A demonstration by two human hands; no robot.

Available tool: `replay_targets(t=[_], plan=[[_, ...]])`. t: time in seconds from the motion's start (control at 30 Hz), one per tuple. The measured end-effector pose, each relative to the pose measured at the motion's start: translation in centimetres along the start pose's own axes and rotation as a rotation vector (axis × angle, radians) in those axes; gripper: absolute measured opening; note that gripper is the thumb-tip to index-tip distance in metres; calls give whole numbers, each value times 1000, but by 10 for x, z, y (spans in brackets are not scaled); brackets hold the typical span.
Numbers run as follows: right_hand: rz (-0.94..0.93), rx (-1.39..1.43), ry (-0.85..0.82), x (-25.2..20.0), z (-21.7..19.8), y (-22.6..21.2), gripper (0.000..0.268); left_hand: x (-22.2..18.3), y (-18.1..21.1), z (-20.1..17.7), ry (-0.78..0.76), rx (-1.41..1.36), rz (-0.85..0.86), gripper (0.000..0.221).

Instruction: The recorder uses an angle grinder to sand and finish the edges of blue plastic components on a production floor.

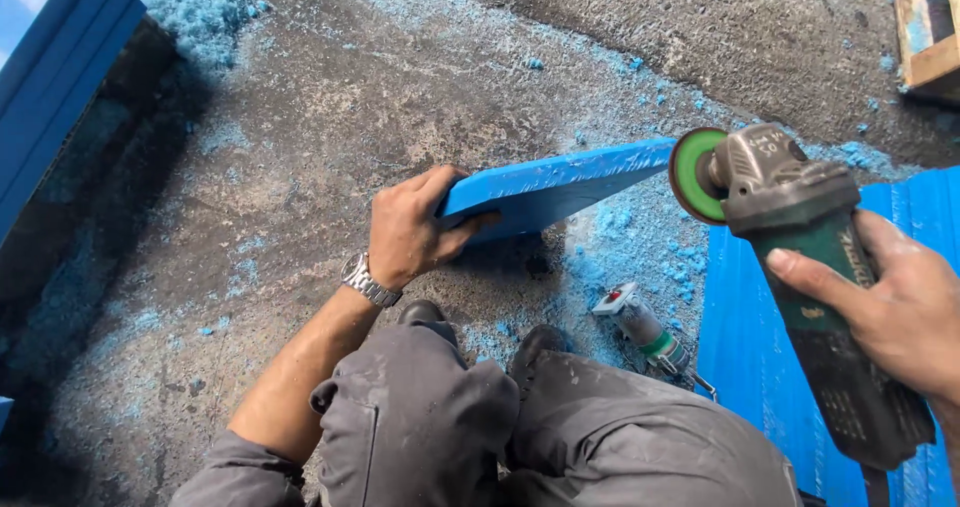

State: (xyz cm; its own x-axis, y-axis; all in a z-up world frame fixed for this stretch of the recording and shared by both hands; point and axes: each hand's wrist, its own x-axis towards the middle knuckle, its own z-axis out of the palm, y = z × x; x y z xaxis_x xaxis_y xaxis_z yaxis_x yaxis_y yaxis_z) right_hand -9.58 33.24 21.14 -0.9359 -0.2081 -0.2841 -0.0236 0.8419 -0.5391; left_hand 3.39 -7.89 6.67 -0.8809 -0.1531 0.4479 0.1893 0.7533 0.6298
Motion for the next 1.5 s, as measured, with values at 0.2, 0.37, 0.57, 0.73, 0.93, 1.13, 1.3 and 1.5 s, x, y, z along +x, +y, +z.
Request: replay_targets(t=[0.2,0.37,0.57,0.73,0.93,1.13,1.3,1.5], plan=[[-50,-110,-41,11,3,-26,48,-4,4,1,48,-1,-9,43],[-15,-155,-95,3,14,-54,57,-6,3,2,50,30,-10,44],[-25,-550,-130,-9,28,-102,65,-12,11,1,31,14,-25,37],[-100,-396,-6,0,13,-50,62,-11,11,1,50,15,-21,37],[-210,-387,24,-15,32,-81,67,-9,9,0,38,10,-36,36],[-66,-610,-36,-12,23,-75,63,-9,6,6,47,21,-28,39],[-269,-189,118,-2,17,-53,64,-5,4,6,81,48,-29,43],[-134,-519,-53,-17,34,-105,70,-6,4,8,79,46,-44,43]])
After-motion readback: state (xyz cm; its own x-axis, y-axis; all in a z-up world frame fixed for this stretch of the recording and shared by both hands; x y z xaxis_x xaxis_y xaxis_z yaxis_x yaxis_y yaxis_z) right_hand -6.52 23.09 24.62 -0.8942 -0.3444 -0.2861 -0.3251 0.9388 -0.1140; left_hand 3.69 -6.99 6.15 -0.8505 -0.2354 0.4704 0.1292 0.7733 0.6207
